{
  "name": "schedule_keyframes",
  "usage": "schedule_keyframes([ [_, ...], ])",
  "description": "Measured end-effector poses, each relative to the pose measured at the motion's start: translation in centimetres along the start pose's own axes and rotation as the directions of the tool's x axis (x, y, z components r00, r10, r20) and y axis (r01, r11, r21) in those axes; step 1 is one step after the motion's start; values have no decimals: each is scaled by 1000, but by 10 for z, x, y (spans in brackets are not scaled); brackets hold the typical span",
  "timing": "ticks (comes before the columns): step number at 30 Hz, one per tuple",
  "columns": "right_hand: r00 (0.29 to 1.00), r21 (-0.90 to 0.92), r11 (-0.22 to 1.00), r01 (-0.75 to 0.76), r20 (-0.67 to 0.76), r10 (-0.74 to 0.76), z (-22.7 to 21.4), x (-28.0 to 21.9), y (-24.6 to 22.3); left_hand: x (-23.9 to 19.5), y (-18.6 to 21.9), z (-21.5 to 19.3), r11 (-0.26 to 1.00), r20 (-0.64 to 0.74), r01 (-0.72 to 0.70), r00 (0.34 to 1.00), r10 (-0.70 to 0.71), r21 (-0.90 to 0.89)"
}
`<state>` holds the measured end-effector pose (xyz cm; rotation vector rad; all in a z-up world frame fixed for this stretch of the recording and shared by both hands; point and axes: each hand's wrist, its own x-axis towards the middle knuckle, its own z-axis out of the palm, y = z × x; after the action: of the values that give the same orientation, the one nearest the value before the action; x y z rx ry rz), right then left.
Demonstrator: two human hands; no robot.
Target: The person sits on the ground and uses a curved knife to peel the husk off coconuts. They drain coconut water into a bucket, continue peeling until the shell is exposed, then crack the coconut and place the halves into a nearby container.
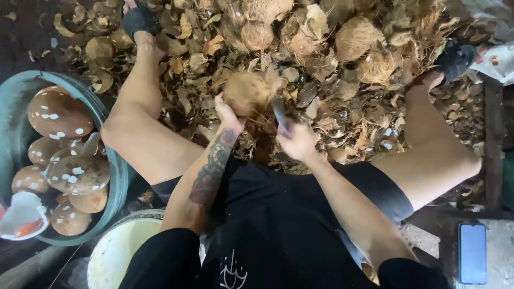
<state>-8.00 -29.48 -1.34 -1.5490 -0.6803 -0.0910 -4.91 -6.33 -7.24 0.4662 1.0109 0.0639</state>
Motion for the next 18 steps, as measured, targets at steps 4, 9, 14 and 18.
schedule_keyframes([
  [4,367,-263,385,-885,119,923,6,-10,8,3,11,-3,999,-89,-26,996,24,-24],
  [9,553,-268,537,-800,18,833,0,17,15,8,29,6,985,-87,-44,996,29,-165],
  [14,394,-665,233,-710,-102,913,-13,15,32,-22,38,12,960,57,-4,998,21,-278],
  [18,335,-790,211,-576,7,942,-24,-19,88,-40,40,31,959,105,-5,994,36,-284],
])
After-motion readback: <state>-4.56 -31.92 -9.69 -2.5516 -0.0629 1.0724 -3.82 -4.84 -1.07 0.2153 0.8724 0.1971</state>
